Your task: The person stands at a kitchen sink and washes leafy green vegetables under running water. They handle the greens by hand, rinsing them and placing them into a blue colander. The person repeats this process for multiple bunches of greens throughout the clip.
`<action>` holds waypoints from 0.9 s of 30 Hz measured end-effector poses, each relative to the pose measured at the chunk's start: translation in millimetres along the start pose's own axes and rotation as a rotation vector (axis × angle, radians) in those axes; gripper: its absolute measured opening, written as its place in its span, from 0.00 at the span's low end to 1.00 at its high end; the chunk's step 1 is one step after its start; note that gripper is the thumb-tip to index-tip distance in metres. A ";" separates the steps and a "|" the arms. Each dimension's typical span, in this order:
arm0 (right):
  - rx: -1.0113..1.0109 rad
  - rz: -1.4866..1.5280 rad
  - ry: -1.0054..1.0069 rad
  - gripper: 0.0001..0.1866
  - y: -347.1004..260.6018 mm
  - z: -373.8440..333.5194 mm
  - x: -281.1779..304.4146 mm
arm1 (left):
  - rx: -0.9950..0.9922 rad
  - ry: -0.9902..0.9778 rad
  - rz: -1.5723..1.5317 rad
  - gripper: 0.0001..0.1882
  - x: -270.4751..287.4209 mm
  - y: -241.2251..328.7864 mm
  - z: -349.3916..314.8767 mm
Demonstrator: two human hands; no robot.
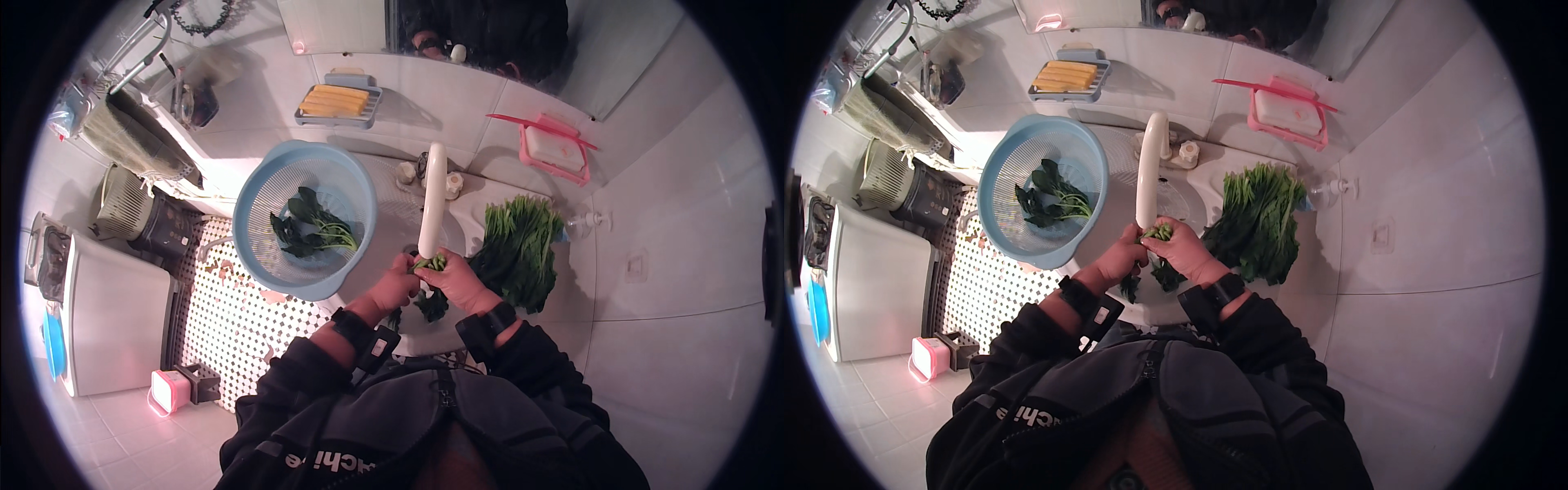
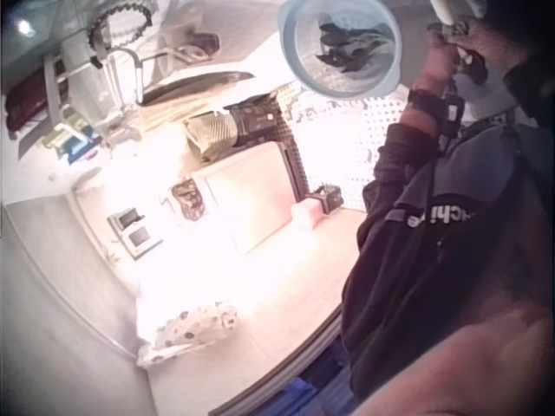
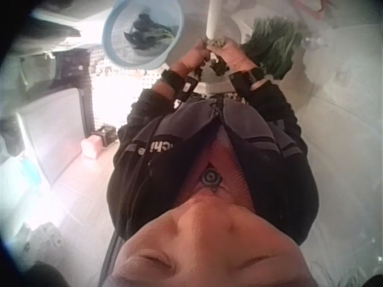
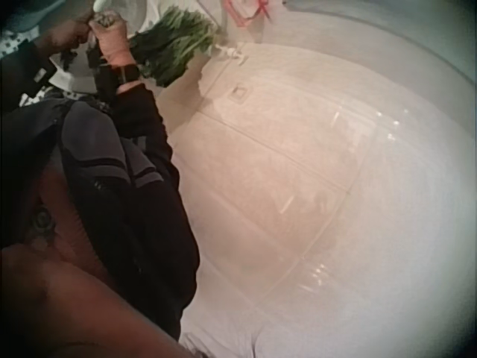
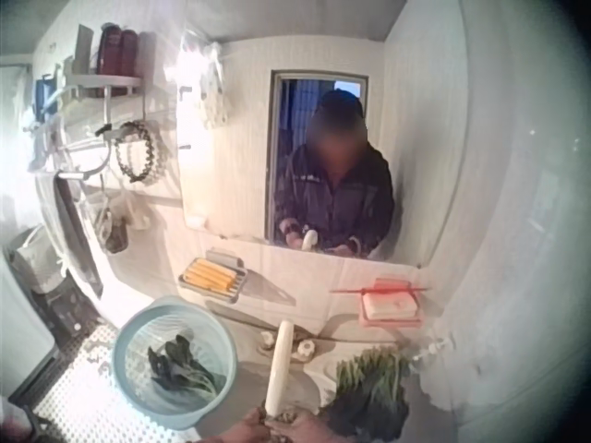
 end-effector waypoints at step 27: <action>0.234 -0.662 0.098 0.06 -11.2 -0.2 16.4 | -0.386 0.466 0.416 0.12 44.4 6.6 -0.1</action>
Point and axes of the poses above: each hand's wrist, its own z-axis towards the middle knuckle, its own x-axis out of the back of the hand, y = z × x, the point moved 7 cm from there along z, towards the middle knuckle, and after that the axes turned 10 degrees about z, right-handed, at the moved point
